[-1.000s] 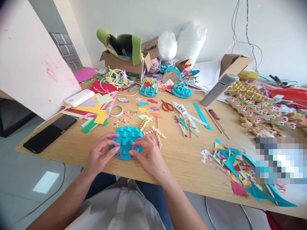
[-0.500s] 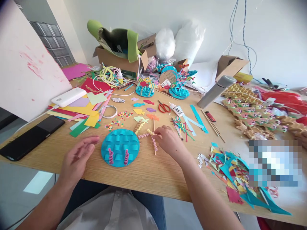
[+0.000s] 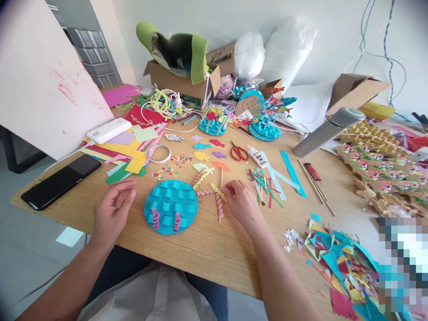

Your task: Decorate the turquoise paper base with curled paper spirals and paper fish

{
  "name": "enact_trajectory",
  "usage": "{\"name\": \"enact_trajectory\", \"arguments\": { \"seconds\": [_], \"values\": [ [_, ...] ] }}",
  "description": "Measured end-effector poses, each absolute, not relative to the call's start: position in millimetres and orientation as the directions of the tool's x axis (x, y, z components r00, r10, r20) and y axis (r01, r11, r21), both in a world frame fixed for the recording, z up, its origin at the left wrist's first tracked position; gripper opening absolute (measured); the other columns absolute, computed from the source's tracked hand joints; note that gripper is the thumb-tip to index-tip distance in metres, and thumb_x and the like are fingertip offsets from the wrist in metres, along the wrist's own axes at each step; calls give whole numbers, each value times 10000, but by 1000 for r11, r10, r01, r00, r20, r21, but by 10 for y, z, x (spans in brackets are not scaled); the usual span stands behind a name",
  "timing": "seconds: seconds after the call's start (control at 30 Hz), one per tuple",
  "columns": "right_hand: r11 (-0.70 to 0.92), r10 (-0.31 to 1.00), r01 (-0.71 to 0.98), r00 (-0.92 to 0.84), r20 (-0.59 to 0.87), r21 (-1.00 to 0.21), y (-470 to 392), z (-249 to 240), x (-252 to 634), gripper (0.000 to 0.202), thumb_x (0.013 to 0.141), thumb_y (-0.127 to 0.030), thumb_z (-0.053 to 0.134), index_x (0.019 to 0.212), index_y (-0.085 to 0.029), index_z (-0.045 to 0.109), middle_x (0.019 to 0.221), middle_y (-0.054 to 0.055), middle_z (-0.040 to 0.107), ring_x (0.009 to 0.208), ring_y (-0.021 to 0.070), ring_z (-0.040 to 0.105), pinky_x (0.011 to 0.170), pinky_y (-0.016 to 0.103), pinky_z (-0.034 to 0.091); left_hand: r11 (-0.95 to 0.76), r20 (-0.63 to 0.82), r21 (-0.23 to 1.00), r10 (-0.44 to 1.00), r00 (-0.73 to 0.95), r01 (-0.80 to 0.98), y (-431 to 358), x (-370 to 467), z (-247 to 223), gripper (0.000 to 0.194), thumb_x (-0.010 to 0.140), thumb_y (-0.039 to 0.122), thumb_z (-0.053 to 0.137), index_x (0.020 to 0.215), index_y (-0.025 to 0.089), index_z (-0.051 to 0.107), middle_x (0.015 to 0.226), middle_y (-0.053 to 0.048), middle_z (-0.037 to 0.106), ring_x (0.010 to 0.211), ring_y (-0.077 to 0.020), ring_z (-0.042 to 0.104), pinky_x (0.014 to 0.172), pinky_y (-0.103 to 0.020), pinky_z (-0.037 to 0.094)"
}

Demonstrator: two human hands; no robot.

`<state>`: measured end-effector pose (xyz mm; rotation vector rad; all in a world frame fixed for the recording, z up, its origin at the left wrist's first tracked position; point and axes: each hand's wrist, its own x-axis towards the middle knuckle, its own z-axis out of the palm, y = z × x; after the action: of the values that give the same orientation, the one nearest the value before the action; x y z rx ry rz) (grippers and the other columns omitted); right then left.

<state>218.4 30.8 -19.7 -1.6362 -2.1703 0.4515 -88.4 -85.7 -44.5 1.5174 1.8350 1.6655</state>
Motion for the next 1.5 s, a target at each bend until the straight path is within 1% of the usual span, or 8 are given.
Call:
{"name": "enact_trajectory", "arguments": {
  "seconds": [0.17, 0.5, 0.7, 0.9, 1.0, 1.13, 1.3, 1.5],
  "values": [
    [299, 953, 785, -221, 206, -543, 295, -245, 2175, 189, 868, -324, 511, 832, -173, 619, 804, 69, 661, 686, 182, 586, 630, 298, 412, -131, 498, 759, 749, -438, 638, -842, -893, -447, 225, 856, 243, 604, 1071, 182, 632, 1118, -81, 621, 1051, -208, 612, 972, -399, 503],
    [341, 935, 697, -179, 306, -631, 261, -247, 2166, 150, 871, -294, 528, 784, -189, 591, 688, 20, 634, 605, 153, 558, 591, 272, 409, -74, 453, 790, 740, -498, 609, -813, -911, -490, 247, 842, 269, 618, 1070, 178, 647, 1120, -82, 614, 1030, -213, 621, 955, -399, 515],
    [415, 890, 711, -189, 415, -567, 292, -265, 2196, 158, 882, -273, 533, 767, -189, 601, 695, 23, 627, 625, 154, 552, 616, 279, 413, -137, 459, 815, 745, -485, 562, -779, -831, -335, 236, 837, 263, 626, 1063, 196, 649, 1132, -75, 608, 1054, -211, 618, 973, -394, 510],
    [552, 793, 719, -294, 534, -423, 332, -238, 2233, 162, 914, -226, 491, 780, -193, 575, 712, 39, 609, 679, 178, 544, 663, 311, 413, -297, 587, 734, 729, -351, 610, -339, -745, 61, 182, 850, 257, 611, 1019, 204, 649, 1097, -67, 626, 1070, -203, 609, 929, -365, 529],
    [619, 760, 696, -414, 500, -364, 364, -207, 2293, 168, 929, -224, 479, 798, -187, 577, 732, 49, 611, 708, 185, 547, 666, 311, 409, -379, 664, 660, 698, -268, 649, -33, -694, 209, 149, 856, 255, 600, 981, 187, 646, 1069, -70, 632, 1063, -195, 607, 916, -355, 524],
    [683, 729, 659, -594, 340, -315, 390, -158, 2377, 198, 934, -288, 504, 790, -183, 592, 723, 54, 619, 711, 184, 543, 666, 313, 395, -376, 732, 548, 648, -211, 747, 226, -625, 233, 122, 866, 253, 571, 935, 182, 643, 1032, -72, 646, 1044, -193, 598, 953, -373, 488],
    [681, 731, 673, -648, 213, -291, 377, -125, 2393, 209, 928, -296, 495, 790, -176, 597, 717, 64, 618, 732, 198, 530, 670, 323, 392, -340, 705, 531, 685, -182, 776, 300, -583, 38, 135, 870, 259, 536, 914, 180, 637, 1022, -83, 644, 1060, -217, 589, 979, -405, 459],
    [701, 711, 658, -676, 193, -276, 379, -162, 2377, 160, 896, -207, 506, 766, -180, 596, 717, 63, 608, 741, 203, 522, 659, 316, 384, -359, 681, 529, 720, -132, 769, 291, -560, -14, 133, 858, 262, 553, 911, 178, 641, 1010, -81, 647, 1024, -203, 600, 951, -380, 475]
  ]
}}
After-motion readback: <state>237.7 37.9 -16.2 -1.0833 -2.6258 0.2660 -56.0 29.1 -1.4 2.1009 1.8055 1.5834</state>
